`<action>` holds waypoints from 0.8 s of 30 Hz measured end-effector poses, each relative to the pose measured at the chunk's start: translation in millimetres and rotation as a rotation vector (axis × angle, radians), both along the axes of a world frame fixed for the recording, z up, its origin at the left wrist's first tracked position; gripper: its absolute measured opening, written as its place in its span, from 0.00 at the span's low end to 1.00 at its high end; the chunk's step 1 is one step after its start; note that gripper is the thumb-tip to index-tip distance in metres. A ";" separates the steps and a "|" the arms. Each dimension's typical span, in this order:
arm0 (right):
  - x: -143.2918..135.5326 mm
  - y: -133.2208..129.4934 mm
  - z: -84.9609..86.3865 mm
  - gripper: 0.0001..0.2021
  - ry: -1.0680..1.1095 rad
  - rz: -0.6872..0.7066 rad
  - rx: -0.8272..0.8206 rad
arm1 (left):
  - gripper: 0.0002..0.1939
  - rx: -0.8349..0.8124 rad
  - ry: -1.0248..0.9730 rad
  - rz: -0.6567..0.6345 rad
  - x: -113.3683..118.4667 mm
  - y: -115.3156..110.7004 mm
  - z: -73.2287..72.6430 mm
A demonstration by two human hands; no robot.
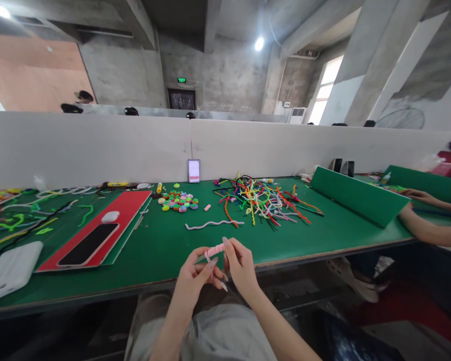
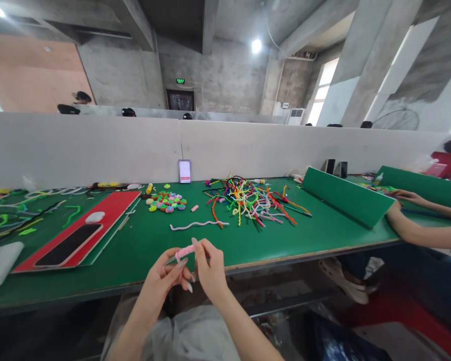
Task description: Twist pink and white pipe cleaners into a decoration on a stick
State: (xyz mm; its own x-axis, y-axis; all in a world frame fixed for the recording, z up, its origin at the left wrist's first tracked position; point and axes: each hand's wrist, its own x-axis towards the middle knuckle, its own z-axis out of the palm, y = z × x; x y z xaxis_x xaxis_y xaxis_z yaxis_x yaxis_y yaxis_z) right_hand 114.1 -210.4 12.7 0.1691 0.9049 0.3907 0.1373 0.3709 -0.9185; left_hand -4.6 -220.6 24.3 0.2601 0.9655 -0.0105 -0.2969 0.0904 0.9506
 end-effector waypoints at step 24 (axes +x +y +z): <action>7.7 -12.5 8.8 0.14 -0.426 -0.143 0.097 | 0.18 0.071 0.159 0.070 0.1 -4.2 2.6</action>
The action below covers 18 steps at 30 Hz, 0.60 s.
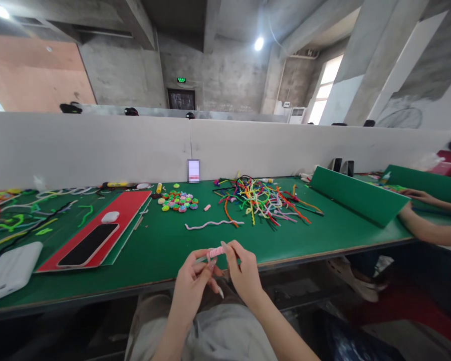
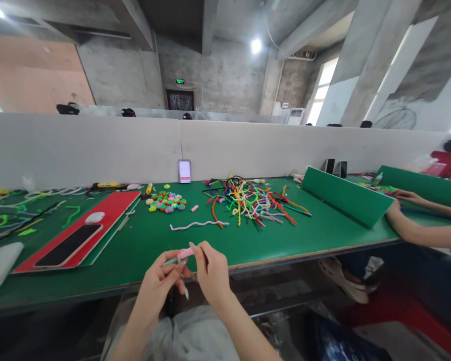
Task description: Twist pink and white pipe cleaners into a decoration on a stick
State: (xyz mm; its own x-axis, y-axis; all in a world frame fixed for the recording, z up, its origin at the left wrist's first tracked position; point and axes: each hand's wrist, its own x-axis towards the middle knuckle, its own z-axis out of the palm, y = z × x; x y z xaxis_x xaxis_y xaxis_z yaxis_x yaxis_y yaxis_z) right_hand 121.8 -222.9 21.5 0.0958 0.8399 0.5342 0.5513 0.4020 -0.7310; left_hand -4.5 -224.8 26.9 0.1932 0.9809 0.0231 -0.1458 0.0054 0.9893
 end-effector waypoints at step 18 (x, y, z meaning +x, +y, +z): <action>-1.1 0.3 2.1 0.15 0.189 0.052 -0.043 | 0.18 0.029 -0.003 -0.013 4.6 -4.3 3.3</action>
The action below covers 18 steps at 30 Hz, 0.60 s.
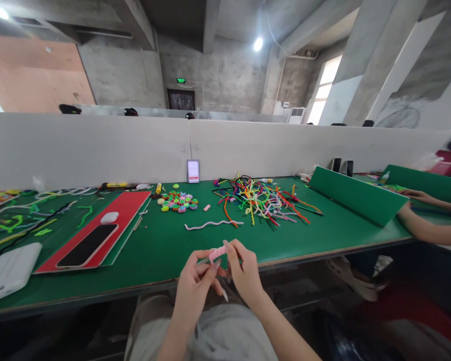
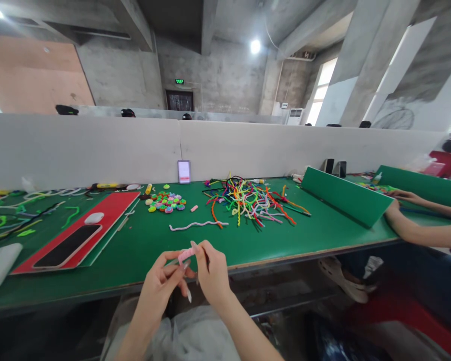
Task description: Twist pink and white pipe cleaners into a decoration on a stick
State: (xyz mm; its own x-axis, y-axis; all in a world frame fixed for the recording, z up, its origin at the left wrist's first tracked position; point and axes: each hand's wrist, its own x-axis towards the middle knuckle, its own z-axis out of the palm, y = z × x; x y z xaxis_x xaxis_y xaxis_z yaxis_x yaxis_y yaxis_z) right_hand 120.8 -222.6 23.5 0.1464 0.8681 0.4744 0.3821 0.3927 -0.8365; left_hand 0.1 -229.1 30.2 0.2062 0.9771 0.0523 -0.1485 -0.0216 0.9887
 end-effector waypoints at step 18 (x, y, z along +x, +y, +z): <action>-7.1 -1.5 8.0 0.20 0.031 0.154 -0.112 | 0.07 0.178 0.450 0.169 -8.9 8.9 -14.7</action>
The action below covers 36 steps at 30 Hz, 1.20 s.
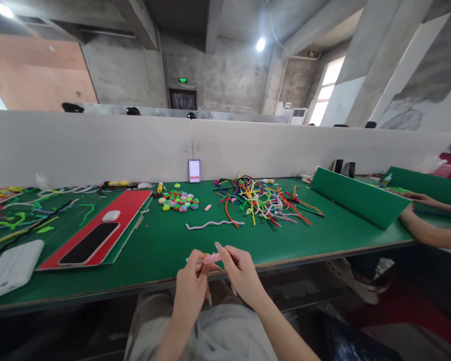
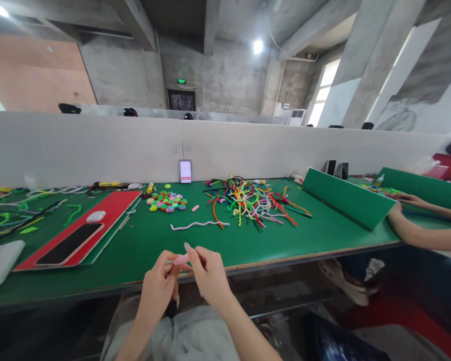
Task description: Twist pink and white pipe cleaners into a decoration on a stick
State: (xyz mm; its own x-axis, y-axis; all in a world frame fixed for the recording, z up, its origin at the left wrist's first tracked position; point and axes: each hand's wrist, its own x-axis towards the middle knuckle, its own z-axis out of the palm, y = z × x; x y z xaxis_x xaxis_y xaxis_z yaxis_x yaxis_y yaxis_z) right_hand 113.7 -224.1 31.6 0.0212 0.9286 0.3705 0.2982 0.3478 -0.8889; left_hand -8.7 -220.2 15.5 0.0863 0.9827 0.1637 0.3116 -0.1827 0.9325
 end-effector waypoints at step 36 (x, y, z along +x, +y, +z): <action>15.6 2.1 -7.9 0.10 -0.306 -0.067 0.222 | 0.21 -0.170 -0.159 -0.149 -3.6 3.1 0.2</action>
State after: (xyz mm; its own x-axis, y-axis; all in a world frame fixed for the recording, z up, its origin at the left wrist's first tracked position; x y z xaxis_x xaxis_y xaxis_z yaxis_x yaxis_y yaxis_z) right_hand 129.3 -222.0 23.7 -0.0638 0.8255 0.5608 0.5670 0.4924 -0.6603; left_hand -12.4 -217.1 15.7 0.2187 0.9756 0.0203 0.1402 -0.0520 0.9888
